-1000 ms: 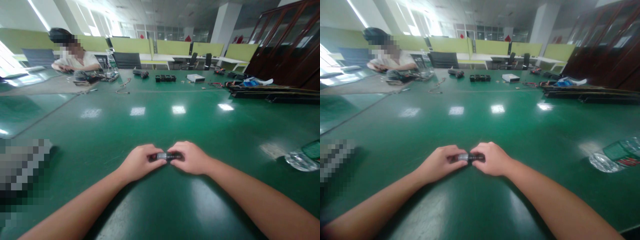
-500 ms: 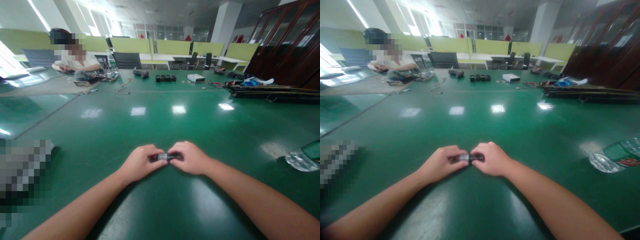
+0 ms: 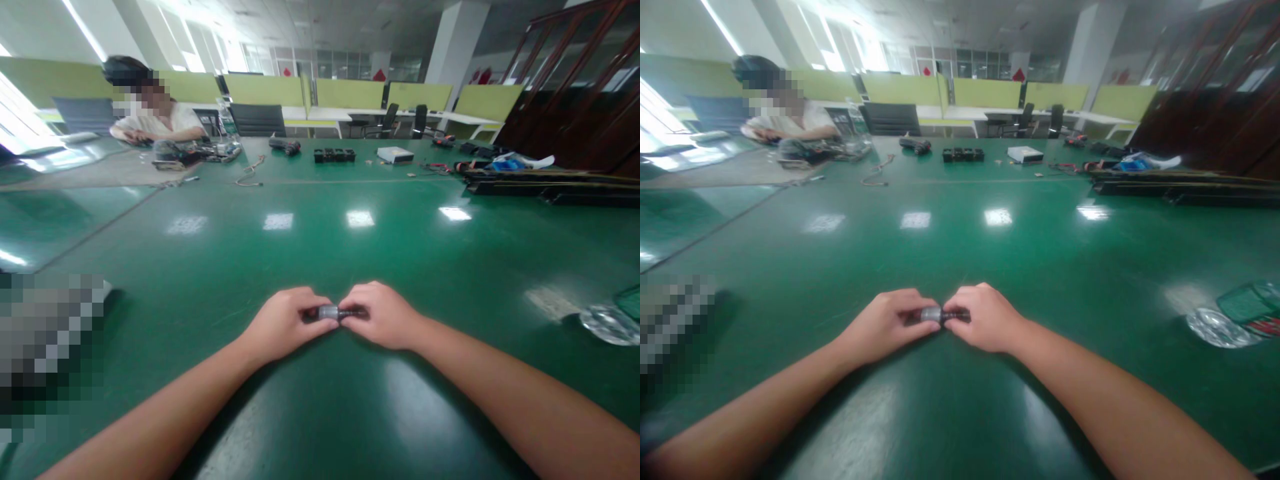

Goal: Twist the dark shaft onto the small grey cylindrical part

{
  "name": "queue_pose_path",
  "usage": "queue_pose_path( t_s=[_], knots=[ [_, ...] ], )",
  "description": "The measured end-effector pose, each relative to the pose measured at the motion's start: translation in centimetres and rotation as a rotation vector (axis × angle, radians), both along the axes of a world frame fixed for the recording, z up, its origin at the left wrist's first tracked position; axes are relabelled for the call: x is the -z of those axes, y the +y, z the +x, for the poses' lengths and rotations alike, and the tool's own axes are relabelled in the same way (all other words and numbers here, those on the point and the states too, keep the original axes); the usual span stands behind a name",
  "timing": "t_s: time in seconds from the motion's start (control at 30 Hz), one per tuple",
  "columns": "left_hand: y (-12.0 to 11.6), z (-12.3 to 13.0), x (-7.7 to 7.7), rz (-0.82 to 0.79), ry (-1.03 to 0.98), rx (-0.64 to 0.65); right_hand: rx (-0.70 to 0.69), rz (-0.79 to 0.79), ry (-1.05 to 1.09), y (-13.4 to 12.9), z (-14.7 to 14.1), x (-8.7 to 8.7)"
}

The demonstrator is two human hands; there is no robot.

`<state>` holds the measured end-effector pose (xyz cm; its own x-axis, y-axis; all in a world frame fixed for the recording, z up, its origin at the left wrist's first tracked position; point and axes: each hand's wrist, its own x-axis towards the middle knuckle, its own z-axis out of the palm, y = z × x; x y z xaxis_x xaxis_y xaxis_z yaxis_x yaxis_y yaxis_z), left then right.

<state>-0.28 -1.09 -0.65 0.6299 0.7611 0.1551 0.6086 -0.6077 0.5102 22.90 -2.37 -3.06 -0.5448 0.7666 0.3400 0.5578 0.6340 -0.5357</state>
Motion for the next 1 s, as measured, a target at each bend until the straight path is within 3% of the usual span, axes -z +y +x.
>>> queue_pose_path(
  t_s=[1.0],
  knots=[
    [-0.19, 0.09, -0.13, 0.006, 0.0, -0.01, -0.006, -0.011, -0.003, 0.1, 0.23, -0.32]
  ],
)
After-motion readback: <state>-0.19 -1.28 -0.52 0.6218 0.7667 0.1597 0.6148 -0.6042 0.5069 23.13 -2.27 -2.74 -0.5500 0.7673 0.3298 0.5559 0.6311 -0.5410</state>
